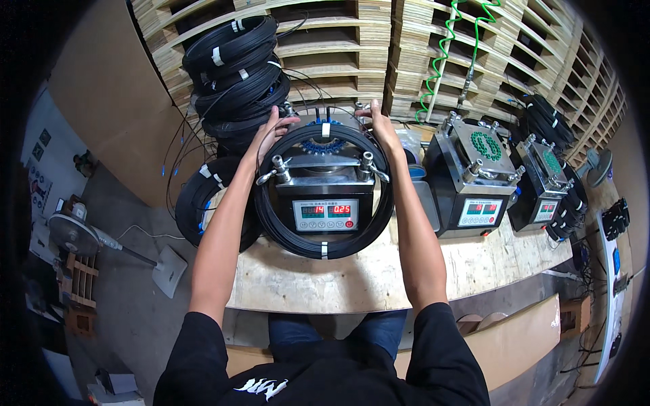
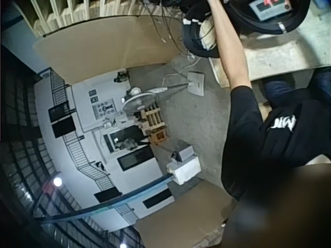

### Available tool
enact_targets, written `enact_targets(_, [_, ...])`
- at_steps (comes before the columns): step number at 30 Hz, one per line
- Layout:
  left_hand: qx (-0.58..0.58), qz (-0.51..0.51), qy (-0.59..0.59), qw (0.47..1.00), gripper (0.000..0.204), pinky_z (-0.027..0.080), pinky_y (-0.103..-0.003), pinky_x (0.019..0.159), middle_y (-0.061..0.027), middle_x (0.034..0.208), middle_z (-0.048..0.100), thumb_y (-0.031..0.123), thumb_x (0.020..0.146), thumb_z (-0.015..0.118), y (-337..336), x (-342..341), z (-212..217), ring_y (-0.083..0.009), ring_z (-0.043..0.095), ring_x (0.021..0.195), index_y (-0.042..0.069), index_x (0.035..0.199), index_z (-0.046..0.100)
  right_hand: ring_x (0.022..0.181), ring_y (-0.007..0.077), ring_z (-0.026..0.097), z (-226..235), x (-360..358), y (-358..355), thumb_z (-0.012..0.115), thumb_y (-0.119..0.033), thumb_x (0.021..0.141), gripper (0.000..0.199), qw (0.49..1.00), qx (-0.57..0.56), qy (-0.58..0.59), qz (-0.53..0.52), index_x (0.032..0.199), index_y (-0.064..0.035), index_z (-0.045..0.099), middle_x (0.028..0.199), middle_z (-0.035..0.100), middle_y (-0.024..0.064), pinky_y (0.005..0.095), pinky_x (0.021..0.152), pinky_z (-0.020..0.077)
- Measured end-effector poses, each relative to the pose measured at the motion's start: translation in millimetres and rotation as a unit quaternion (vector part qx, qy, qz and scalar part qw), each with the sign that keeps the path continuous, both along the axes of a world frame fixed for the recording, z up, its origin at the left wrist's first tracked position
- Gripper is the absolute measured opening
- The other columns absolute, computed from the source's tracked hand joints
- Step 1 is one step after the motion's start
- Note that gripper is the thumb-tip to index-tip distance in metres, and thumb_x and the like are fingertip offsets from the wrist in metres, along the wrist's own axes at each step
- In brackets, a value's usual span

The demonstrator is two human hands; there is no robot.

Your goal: The recorder is seen operating a cable winding machine by loading a spool, securing the cable, and monitoring the machine.

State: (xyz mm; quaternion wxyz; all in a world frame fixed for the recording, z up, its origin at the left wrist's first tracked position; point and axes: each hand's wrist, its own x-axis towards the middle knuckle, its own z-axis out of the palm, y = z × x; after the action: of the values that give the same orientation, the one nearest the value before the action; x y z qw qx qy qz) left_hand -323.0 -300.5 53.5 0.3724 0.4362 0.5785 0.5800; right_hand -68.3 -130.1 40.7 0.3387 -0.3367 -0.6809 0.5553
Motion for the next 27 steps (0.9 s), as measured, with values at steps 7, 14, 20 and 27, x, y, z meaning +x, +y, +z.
enact_targets(7, [-0.018, 0.001, 0.005, 1.0, 0.088, 0.05, -0.022, 0.075, -0.0082, 0.093, 0.066, 0.076, 0.097, 0.028, 5.8, -9.8, -9.5, -0.0119, 0.061, 0.081, 0.003, 0.122, 0.07, 0.097, 0.0226, 0.061, 7.0, 3.1, -7.7, 0.027, -0.072, 0.099, 0.082, 0.999, 0.038, -0.029, 0.004, 0.129, -0.0081, 0.068, 0.121, 0.067, 0.014, 0.0349, 0.093, 0.0474])
enact_targets(14, [0.032, 0.021, -0.01, 0.999, 0.081, 0.043, -0.022, 0.054, -0.0118, 0.094, 0.066, 0.073, 0.097, 0.038, 11.7, -3.5, -11.1, -0.0105, 0.057, 0.059, 0.004, 0.13, 0.066, 0.099, 0.0249, 0.063, 1.3, 6.7, -1.7, 0.025, -0.072, 0.099, 0.077, 0.994, 0.112, -0.007, 0.0, 0.14, -0.0172, 0.06, 0.127, 0.063, 0.0254, 0.0362, 0.096, 0.0453])
enact_targets(20, [-0.032, -0.002, 0.05, 0.998, 0.086, 0.051, -0.029, 0.09, -0.0208, 0.119, 0.061, 0.077, 0.095, 0.034, 5.7, -16.9, -10.6, -0.0223, 0.062, 0.105, 0.007, 0.134, 0.064, 0.089, 0.0185, 0.059, 4.4, 4.7, -12.6, 0.029, -0.07, 0.1, 0.076, 0.998, 0.063, 0.0, -0.006, 0.128, -0.01, 0.067, 0.103, 0.069, 0.0178, 0.0313, 0.083, 0.0471])
enact_targets(27, [0.005, -0.002, 0.004, 1.0, 0.081, 0.036, -0.02, 0.053, -0.0036, 0.072, 0.062, 0.073, 0.098, 0.035, 11.3, -3.7, -11.2, -0.0057, 0.049, 0.058, 0.004, 0.123, 0.069, 0.087, 0.0175, 0.059, -4.7, 7.3, 9.2, 0.029, -0.062, 0.104, 0.071, 0.997, 0.068, -0.029, 0.027, 0.113, -0.0064, 0.072, 0.106, 0.069, 0.0088, 0.031, 0.082, 0.048])
